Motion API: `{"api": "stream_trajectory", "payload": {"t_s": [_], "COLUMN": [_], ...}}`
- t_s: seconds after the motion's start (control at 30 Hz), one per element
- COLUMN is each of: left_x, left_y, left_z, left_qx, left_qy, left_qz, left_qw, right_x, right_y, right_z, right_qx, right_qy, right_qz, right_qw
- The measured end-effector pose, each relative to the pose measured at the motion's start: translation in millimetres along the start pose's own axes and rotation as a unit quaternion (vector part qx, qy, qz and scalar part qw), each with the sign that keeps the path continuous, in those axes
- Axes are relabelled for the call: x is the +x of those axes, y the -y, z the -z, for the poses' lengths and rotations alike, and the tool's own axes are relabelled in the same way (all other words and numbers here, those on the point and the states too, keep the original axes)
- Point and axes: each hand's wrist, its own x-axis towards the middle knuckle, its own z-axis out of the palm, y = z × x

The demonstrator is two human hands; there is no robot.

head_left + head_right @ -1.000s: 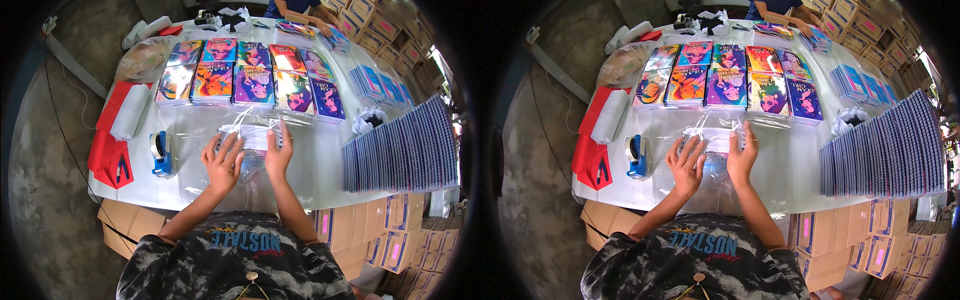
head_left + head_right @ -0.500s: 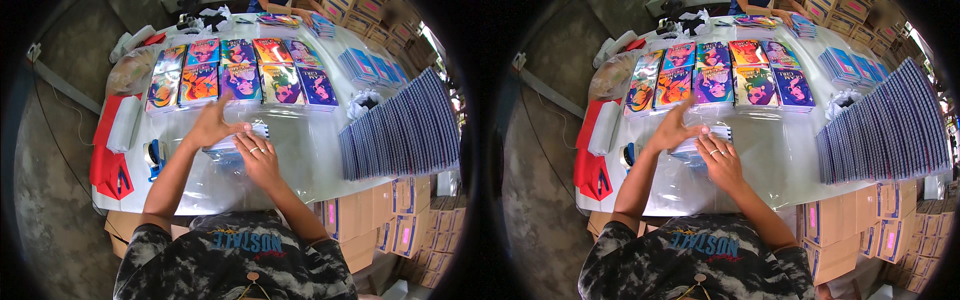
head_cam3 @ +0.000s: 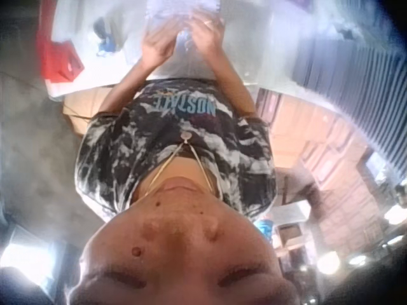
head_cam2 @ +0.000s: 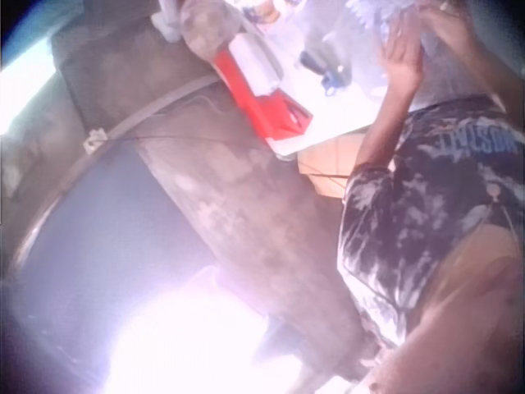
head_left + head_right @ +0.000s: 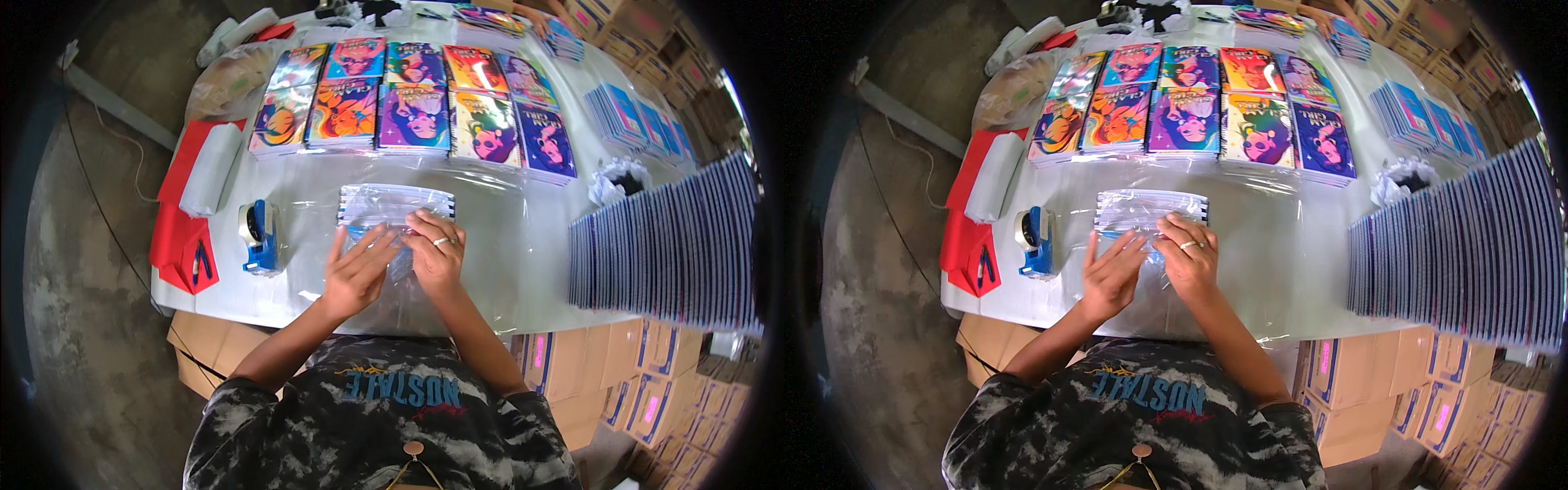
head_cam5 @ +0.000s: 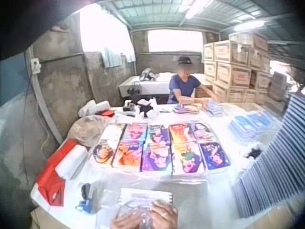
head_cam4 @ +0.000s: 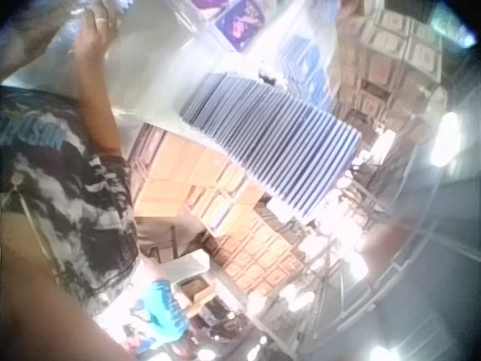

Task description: The person places spiral-bound notebooks into clear plastic sleeves, seals them with tape, and stacks the finished packages. The person repeats this process for multiple notebooks, handling them one at a time and arranging the completed items on the table.

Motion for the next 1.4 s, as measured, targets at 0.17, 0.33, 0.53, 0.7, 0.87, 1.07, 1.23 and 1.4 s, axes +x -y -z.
{"api": "stream_trajectory", "payload": {"t_s": [0.17,0.33,0.53,0.7,0.87,1.07,1.23,1.4], "left_x": [-66,-134,-126,-178,-223,0,36,15], "left_y": [94,168,168,135,141,31,-36,-38], "left_z": [72,99,96,104,82,69,8,-13], "left_qx": [0.337,-0.180,-0.218,-0.680,0.156,-0.466,-0.460,-0.475], "left_qy": [-0.200,0.063,0.077,-0.175,-0.112,-0.256,0.004,-0.048], "left_qz": [0.346,0.753,0.721,0.476,0.608,0.397,0.570,0.596], "left_qw": [0.853,0.630,0.654,0.529,0.770,0.748,0.681,0.645], "right_x": [-1,-3,-5,-4,-5,-4,0,4], "right_y": [-5,-9,-10,-14,-10,-15,-14,0], "right_z": [-1,-4,-4,-2,-6,-5,-1,7], "right_qx": [-0.010,-0.003,-0.023,-0.030,-0.005,-0.006,-0.015,-0.070], "right_qy": [0.001,0.000,0.019,0.026,0.024,0.001,0.029,0.072], "right_qz": [0.044,0.057,0.071,0.077,0.077,0.066,0.065,0.013], "right_qw": [0.999,0.998,0.997,0.996,0.997,0.998,0.997,0.995]}}
